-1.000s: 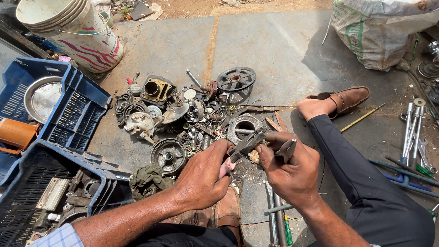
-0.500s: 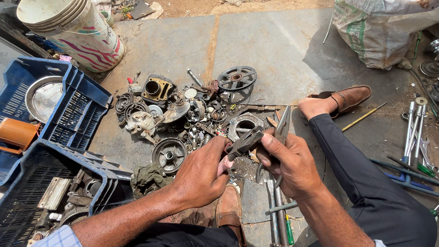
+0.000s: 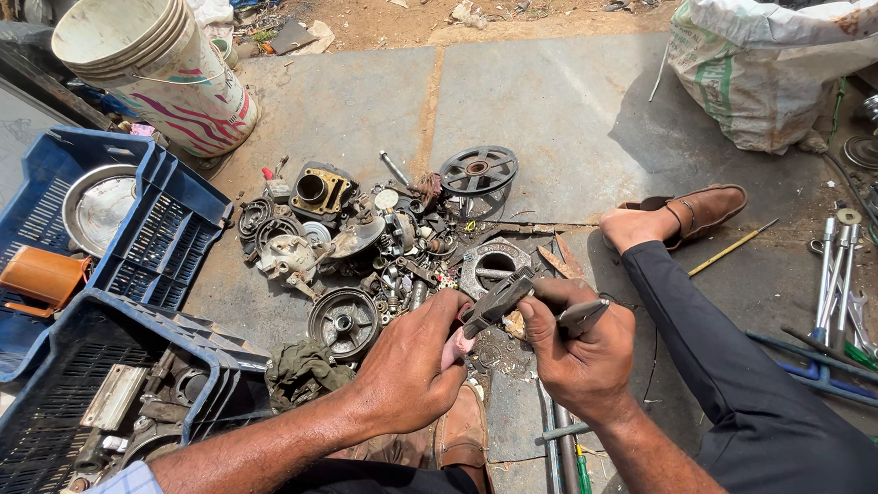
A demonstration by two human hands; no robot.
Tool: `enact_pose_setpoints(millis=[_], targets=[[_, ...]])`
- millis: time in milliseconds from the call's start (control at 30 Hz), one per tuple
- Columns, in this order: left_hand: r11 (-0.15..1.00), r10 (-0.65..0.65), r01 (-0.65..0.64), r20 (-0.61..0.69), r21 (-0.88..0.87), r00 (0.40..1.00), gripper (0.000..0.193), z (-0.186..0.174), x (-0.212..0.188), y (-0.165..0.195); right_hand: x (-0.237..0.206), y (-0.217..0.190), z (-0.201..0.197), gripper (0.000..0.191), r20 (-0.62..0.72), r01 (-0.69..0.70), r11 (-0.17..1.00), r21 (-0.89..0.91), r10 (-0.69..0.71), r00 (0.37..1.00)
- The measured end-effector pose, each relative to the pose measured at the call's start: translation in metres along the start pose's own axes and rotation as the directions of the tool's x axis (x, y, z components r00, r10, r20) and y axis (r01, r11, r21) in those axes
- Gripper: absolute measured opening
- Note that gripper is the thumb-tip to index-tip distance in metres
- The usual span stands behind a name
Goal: The person sits on the ground and uses pliers and a hammer to manipulate a small metal component. They then use an angle grinder to cut or smooth the part before returning to hammering and adjusting it with pliers.
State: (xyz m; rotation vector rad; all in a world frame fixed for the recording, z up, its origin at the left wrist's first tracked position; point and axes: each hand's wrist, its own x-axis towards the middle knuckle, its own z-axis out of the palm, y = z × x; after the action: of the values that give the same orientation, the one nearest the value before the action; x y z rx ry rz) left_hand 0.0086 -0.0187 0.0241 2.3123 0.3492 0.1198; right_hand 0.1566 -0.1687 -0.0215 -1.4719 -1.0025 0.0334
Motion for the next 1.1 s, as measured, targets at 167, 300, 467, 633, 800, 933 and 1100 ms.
enact_pose_setpoints(millis=[167,300,467,633,800,933,1100], targets=[[0.999,0.047,-0.047,-0.010,-0.009,0.999,0.036,0.000,0.000,-0.001,0.003,0.002,-0.001,0.014,-0.014,0.161,0.981,-0.106,-0.164,0.986],[1.000,0.012,-0.011,0.032,-0.029,0.999,0.027,0.001,0.000,-0.006,-0.011,0.028,-0.008,0.020,0.043,0.033,0.999,-0.020,-0.032,0.999],[0.984,0.122,-0.120,0.007,-0.133,0.993,0.034,0.001,0.000,-0.016,-0.053,0.086,-0.003,0.021,0.025,-0.451,0.455,0.768,0.682,0.730],[0.943,0.097,-0.071,0.063,-0.325,0.993,0.033,0.002,0.004,-0.017,-0.110,0.097,0.015,0.034,0.416,-0.730,-0.137,0.670,0.883,0.216],[0.999,0.012,-0.008,0.067,-0.049,0.998,0.033,0.000,0.002,-0.009,-0.114,0.046,0.011,0.050,0.571,-0.881,0.081,0.467,0.733,0.370],[0.978,0.162,-0.152,-0.058,0.144,0.985,0.034,-0.004,0.000,-0.010,-0.080,-0.001,-0.010,0.056,0.698,-0.931,0.102,0.351,0.634,0.333],[0.887,0.385,-0.331,-0.120,0.322,0.915,0.049,-0.009,0.005,-0.019,-0.050,-0.036,-0.025,0.060,0.746,-0.907,0.058,0.417,0.548,0.378]])
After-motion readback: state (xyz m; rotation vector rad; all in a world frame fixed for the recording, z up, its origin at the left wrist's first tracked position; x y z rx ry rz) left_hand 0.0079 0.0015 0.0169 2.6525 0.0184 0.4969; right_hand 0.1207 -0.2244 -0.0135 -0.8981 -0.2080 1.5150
